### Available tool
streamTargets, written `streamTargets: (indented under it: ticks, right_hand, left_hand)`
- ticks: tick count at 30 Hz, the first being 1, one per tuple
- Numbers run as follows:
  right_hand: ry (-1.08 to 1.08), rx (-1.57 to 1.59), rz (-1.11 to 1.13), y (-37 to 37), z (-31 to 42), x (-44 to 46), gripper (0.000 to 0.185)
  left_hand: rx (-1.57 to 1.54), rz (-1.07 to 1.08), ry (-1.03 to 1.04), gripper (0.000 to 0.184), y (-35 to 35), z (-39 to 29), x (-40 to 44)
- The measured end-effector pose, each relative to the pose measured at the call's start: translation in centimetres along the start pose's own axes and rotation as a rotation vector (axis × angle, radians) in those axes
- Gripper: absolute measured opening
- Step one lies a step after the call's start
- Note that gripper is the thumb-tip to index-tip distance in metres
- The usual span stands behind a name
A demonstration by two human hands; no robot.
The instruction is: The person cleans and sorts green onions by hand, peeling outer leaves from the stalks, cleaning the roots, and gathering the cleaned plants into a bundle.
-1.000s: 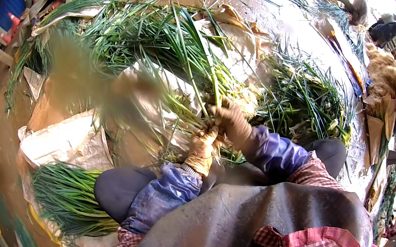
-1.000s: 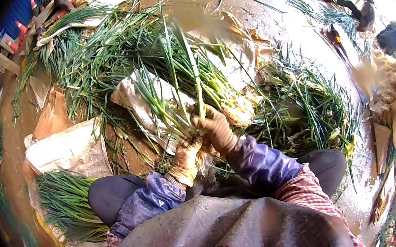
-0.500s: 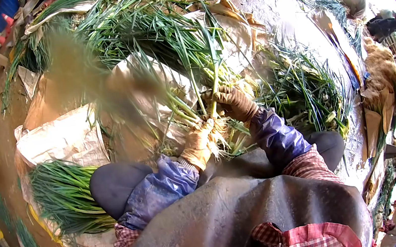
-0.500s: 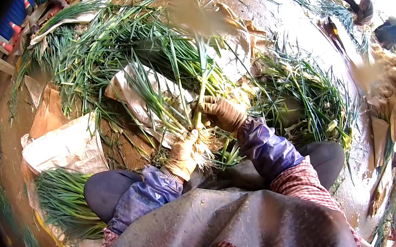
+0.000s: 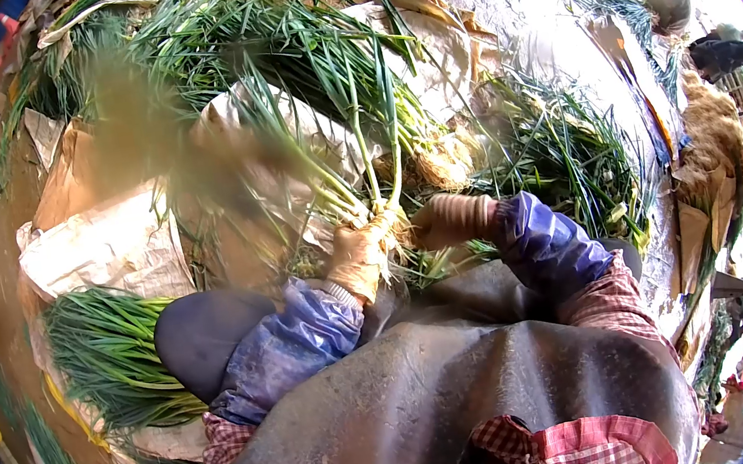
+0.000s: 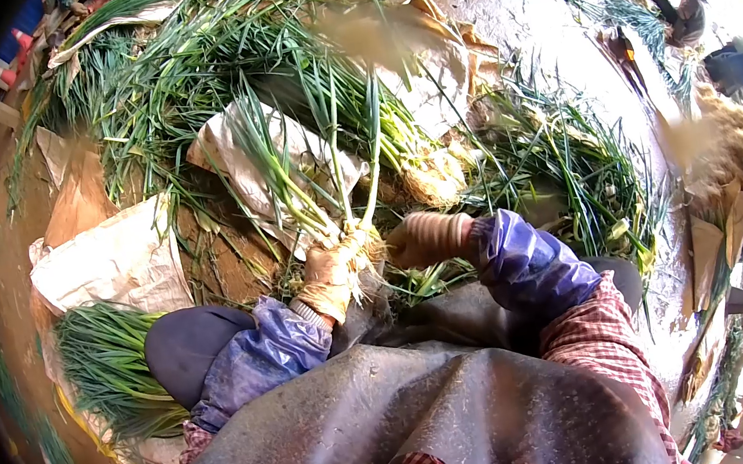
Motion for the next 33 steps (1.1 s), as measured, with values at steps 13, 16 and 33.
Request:
streamTargets:
  ticks: [13,16,33]
  right_hand:
    - [0.57,1.091,-0.336,-2.8,-8.8,3.6,0.023]
    - [0.518,1.013,-0.421,-4.5,-7.6,3.1,0.019]
    - [0.233,1.229,-0.734,-10.2,-6.8,-3.0,0.027]
  left_hand:
    - [0.234,0.079,0.245,0.012,-0.5,0.7,1.8]
    - [0.168,0.127,0.327,0.013,-0.3,0.2,2.1]
    - [0.003,-0.03,0.076,0.01,-1.1,0.1,1.0]
Point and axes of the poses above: each hand's wrist, its own x-axis towards the middle knuckle, its own y-axis out of the palm, z = x × y, the point moved 9 cm from there along x, towards the middle knuckle, and after that the axes turned 13 degrees about -x, right-handed, at the moved point
